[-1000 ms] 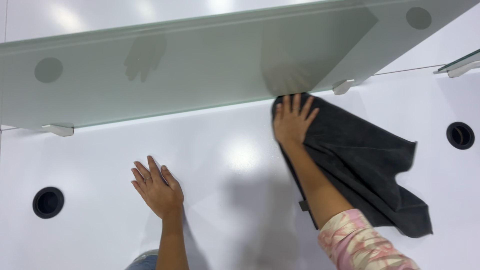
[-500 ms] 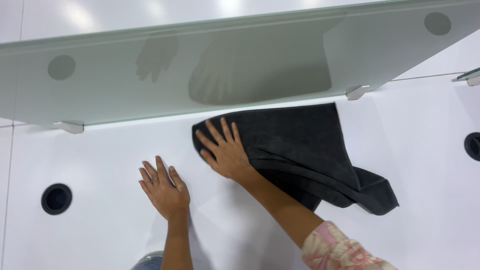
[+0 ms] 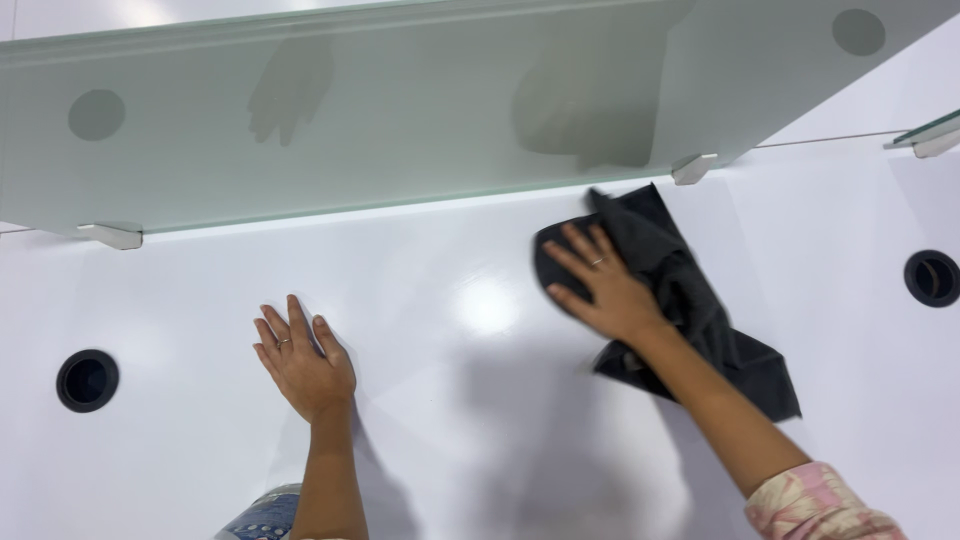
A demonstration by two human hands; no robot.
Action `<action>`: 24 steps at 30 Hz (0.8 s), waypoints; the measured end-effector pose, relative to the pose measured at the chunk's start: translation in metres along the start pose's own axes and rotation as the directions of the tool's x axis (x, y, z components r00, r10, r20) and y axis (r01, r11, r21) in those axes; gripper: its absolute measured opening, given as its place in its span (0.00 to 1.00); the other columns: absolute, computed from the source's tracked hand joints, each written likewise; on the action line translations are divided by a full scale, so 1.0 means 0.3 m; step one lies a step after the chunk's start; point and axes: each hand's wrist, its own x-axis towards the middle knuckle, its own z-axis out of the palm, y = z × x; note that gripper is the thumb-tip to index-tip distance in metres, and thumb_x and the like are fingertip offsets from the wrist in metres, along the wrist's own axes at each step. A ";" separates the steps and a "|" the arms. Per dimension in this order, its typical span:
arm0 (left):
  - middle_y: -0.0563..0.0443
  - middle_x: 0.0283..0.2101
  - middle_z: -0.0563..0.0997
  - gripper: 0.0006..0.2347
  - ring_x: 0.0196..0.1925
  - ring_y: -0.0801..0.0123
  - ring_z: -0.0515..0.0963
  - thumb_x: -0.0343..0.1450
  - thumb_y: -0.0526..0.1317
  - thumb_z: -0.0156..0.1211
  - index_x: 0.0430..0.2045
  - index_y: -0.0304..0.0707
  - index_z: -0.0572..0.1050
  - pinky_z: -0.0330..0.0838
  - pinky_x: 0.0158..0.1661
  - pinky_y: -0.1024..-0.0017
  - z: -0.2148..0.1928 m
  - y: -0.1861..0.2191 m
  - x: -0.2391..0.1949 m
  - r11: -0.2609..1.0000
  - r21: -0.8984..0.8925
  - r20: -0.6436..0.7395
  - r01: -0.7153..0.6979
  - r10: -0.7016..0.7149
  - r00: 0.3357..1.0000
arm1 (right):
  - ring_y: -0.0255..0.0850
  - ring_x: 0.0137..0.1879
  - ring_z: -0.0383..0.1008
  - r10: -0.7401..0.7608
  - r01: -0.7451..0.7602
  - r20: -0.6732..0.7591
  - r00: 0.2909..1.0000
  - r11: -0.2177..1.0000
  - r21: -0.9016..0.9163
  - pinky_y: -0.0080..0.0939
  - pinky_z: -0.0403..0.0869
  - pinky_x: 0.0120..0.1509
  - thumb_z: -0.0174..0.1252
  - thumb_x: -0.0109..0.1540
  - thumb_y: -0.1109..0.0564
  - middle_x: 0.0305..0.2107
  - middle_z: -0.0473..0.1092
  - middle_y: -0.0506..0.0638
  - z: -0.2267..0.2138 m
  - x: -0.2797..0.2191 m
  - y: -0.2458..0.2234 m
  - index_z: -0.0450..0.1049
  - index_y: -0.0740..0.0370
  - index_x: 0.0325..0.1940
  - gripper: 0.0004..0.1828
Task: The person pushes an office chair into a cubicle, sprays the desk surface with a cleaning liquid, and wipes the entire surface with a cloth.
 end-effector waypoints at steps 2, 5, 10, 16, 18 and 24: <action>0.38 0.77 0.55 0.21 0.79 0.49 0.49 0.81 0.46 0.41 0.69 0.43 0.65 0.40 0.74 0.52 -0.002 0.001 -0.002 1.000 -0.005 -0.003 -0.003 0.003 1.000 | 0.48 0.83 0.31 0.129 -0.129 -0.022 0.991 0.992 -0.008 0.61 0.56 0.76 0.43 0.63 0.27 0.78 0.36 0.37 -0.023 -0.030 0.082 0.51 0.29 0.77 0.38; 0.37 0.76 0.55 0.21 0.79 0.48 0.49 0.80 0.46 0.41 0.69 0.42 0.65 0.39 0.74 0.51 -0.005 0.001 -0.003 1.000 -0.014 -0.003 -0.007 0.007 1.000 | 0.49 0.83 0.31 0.276 -0.275 -0.115 0.954 0.961 0.022 0.61 0.55 0.77 0.42 0.64 0.27 0.79 0.34 0.37 -0.013 -0.070 0.150 0.49 0.30 0.78 0.38; 0.35 0.76 0.56 0.21 0.79 0.47 0.49 0.81 0.46 0.41 0.69 0.39 0.65 0.39 0.74 0.51 0.000 -0.002 -0.003 1.000 -0.011 -0.023 -0.022 0.021 1.000 | 0.64 0.77 0.42 0.501 -0.460 -0.156 0.851 0.856 0.236 0.61 0.60 0.73 0.39 0.65 0.31 0.80 0.31 0.44 0.115 -0.202 0.048 0.45 0.33 0.80 0.38; 0.34 0.76 0.56 0.21 0.79 0.47 0.50 0.81 0.46 0.40 0.69 0.38 0.65 0.39 0.74 0.52 0.015 -0.019 -0.001 0.999 0.003 -0.038 -0.034 0.034 0.999 | 0.63 0.80 0.34 -0.065 0.045 -0.026 0.998 0.881 -0.471 0.69 0.39 0.78 0.40 0.70 0.35 0.74 0.38 0.54 0.413 -0.408 -0.315 0.48 0.56 0.78 0.37; 0.34 0.77 0.55 0.21 0.79 0.47 0.50 0.81 0.46 0.40 0.69 0.39 0.65 0.39 0.75 0.52 0.027 -0.025 0.000 1.000 0.003 -0.036 -0.026 0.026 0.999 | 0.66 0.76 0.29 -0.299 0.220 -0.343 0.891 0.943 -0.251 0.73 0.33 0.75 0.41 0.67 0.37 0.73 0.42 0.62 0.486 -0.470 -0.453 0.53 0.46 0.75 0.33; 0.33 0.76 0.55 0.22 0.78 0.46 0.50 0.81 0.47 0.40 0.70 0.40 0.64 0.40 0.73 0.51 0.035 -0.039 0.010 0.996 0.070 -0.051 -0.055 0.059 0.997 | 0.65 0.77 0.36 -0.258 0.257 -0.039 0.965 0.966 -0.024 0.73 0.35 0.74 0.45 0.68 0.40 0.75 0.44 0.56 0.450 -0.395 -0.591 0.59 0.41 0.76 0.31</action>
